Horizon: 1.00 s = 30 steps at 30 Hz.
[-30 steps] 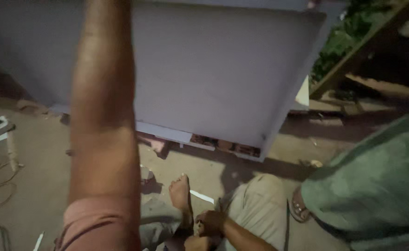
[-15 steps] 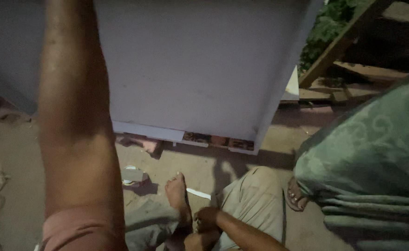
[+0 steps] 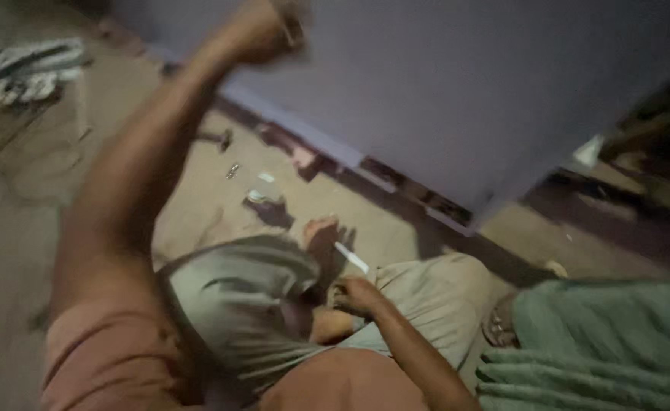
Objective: The person scoops a viscous substance from a can and spreads it onto a long metal strip using a smaller metal piece. They then press a white rectangular piece onto the glued strip and briefly align it against a nearby white cabinet.
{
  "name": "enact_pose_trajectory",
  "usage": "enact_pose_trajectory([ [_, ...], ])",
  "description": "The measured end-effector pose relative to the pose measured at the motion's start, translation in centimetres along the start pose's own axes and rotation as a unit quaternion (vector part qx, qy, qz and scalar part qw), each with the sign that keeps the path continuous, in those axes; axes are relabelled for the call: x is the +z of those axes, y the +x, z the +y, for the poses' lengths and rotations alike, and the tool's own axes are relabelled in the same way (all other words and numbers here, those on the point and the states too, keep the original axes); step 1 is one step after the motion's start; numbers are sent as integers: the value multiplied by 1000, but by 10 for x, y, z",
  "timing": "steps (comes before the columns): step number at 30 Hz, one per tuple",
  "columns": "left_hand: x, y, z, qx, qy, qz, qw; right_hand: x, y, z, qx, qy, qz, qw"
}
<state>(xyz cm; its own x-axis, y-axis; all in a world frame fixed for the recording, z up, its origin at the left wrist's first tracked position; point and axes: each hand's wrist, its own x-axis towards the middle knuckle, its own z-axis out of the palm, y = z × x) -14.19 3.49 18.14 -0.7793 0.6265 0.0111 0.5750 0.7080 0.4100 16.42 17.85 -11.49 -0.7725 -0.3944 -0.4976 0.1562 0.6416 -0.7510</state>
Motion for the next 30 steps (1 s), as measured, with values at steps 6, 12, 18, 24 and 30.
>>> enact_pose_trajectory([
  [6,139,-131,-47,-28,-6,-277,961,21,11,2,-100,-20,82,991],
  [12,205,-219,-53,-163,-333,-231,899,38,3,-12,-117,-43,137,983],
  [18,222,-254,-54,-162,-488,-165,842,45,-7,-36,-109,22,220,969],
  [24,204,-271,-50,-138,-520,-137,831,23,-23,-36,-58,106,307,944],
  [30,186,-284,-39,-126,-539,-118,824,-23,-66,-37,-45,50,421,905],
])
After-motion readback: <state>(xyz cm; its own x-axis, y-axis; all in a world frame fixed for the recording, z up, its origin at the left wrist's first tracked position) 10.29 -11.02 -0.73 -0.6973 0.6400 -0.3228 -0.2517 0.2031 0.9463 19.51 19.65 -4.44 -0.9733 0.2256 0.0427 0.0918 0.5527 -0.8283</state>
